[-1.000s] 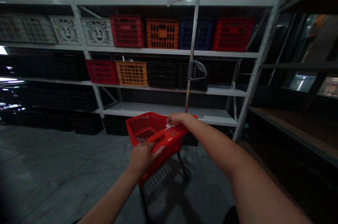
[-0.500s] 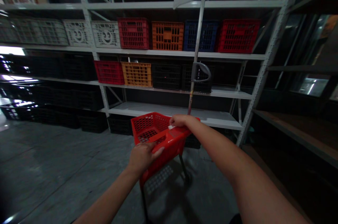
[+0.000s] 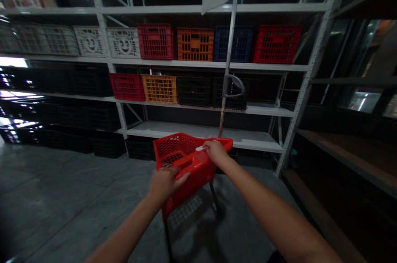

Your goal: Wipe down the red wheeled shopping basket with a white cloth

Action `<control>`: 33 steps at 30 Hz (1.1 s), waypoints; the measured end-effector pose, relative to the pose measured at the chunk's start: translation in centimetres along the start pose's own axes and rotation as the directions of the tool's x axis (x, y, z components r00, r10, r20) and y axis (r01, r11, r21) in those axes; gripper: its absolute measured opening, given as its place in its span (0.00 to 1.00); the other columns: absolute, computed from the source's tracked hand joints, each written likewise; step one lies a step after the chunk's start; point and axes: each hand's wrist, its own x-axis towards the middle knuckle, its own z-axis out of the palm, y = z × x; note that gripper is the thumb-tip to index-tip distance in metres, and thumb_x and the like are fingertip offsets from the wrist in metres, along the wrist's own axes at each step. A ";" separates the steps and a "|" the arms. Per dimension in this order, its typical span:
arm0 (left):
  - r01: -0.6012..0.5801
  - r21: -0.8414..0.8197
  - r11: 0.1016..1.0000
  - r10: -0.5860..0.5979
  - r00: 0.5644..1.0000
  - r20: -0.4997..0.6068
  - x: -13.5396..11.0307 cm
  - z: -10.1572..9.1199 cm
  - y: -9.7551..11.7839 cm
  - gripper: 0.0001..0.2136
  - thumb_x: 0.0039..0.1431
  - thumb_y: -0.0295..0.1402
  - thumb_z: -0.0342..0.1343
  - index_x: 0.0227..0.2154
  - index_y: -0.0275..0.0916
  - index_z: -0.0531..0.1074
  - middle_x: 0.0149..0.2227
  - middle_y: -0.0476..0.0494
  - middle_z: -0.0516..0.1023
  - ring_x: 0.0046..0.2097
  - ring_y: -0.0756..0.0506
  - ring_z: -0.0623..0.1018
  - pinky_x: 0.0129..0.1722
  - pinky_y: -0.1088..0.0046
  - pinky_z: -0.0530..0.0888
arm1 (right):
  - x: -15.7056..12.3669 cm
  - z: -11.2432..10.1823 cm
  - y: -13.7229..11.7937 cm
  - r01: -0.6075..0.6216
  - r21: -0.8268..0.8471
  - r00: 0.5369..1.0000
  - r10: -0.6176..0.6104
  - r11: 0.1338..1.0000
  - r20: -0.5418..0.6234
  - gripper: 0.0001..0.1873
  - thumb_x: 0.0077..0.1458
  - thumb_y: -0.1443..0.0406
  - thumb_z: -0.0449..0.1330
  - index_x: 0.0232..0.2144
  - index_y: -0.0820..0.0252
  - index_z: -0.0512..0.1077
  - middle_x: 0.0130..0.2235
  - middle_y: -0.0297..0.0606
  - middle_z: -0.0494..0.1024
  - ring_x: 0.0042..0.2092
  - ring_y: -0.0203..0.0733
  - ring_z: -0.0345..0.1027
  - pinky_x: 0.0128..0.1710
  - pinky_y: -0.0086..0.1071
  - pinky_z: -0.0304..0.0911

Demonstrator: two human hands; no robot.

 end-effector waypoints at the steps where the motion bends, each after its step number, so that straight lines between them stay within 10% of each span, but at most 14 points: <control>1: -0.001 0.000 1.000 0.001 1.000 -0.004 0.0 0.0 0.0 0.27 0.52 0.53 0.37 0.30 0.37 0.74 0.27 0.39 0.77 0.31 0.44 0.75 0.32 0.71 0.66 | -0.9 0.5 -1.5 0.041 0.035 0.997 -0.039 0.999 -0.061 0.12 0.55 0.70 0.48 0.33 0.61 0.73 0.32 0.39 0.74 0.35 0.37 0.64 0.35 0.27 0.55; 5: -0.053 -0.008 0.999 0.053 0.998 -0.021 0.0 0.2 -0.3 0.25 0.54 0.51 0.38 0.28 0.38 0.74 0.27 0.41 0.77 0.31 0.45 0.75 0.30 0.74 0.65 | -4.7 2.3 -5.3 0.264 0.110 0.957 -0.246 0.958 -0.153 0.11 0.55 0.69 0.50 0.32 0.59 0.73 0.31 0.36 0.73 0.34 0.37 0.62 0.35 0.26 0.57; 8: -0.079 0.018 0.997 0.080 0.996 -0.042 0.0 0.4 -0.9 0.25 0.54 0.51 0.37 0.27 0.39 0.74 0.26 0.42 0.77 0.30 0.46 0.75 0.29 0.74 0.65 | -6.1 2.9 -3.5 0.319 0.141 0.926 -0.276 0.937 -0.259 0.12 0.55 0.69 0.49 0.36 0.59 0.72 0.36 0.36 0.74 0.37 0.38 0.62 0.38 0.28 0.58; 14: -0.084 0.077 0.993 0.086 0.996 -0.019 0.5 0.8 -1.5 0.25 0.54 0.51 0.37 0.27 0.38 0.73 0.27 0.41 0.77 0.32 0.45 0.75 0.30 0.75 0.65 | -6.2 4.2 1.0 0.017 0.334 0.837 0.169 0.942 -0.520 0.17 0.53 0.73 0.47 0.39 0.60 0.72 0.44 0.41 0.74 0.45 0.40 0.63 0.47 0.35 0.58; 22: -0.140 -0.035 0.989 0.141 0.990 0.005 0.5 0.0 -1.9 0.24 0.59 0.44 0.32 0.29 0.40 0.73 0.28 0.43 0.77 0.33 0.47 0.75 0.33 0.74 0.65 | -8.4 8.9 -8.8 0.122 0.536 0.790 0.246 0.835 -0.562 0.14 0.54 0.69 0.48 0.38 0.57 0.72 0.41 0.42 0.70 0.45 0.40 0.62 0.47 0.35 0.58; 30: -0.185 -0.068 0.980 0.185 0.983 -0.010 0.3 0.0 -2.9 0.23 0.59 0.43 0.33 0.29 0.40 0.73 0.27 0.44 0.77 0.31 0.48 0.75 0.32 0.74 0.66 | -6.1 7.3 -2.6 -0.088 0.716 0.521 0.645 0.692 -0.559 0.13 0.54 0.64 0.45 0.34 0.65 0.67 0.41 0.47 0.62 0.45 0.43 0.59 0.46 0.34 0.57; 33: -0.183 -0.081 0.980 0.182 0.983 -0.017 0.3 0.1 -2.7 0.23 0.59 0.43 0.34 0.28 0.40 0.74 0.27 0.44 0.77 0.31 0.48 0.75 0.32 0.74 0.66 | -6.2 7.4 -3.6 -0.112 0.771 0.490 0.710 0.627 -0.506 0.14 0.54 0.64 0.44 0.36 0.65 0.65 0.41 0.48 0.62 0.44 0.43 0.60 0.45 0.34 0.57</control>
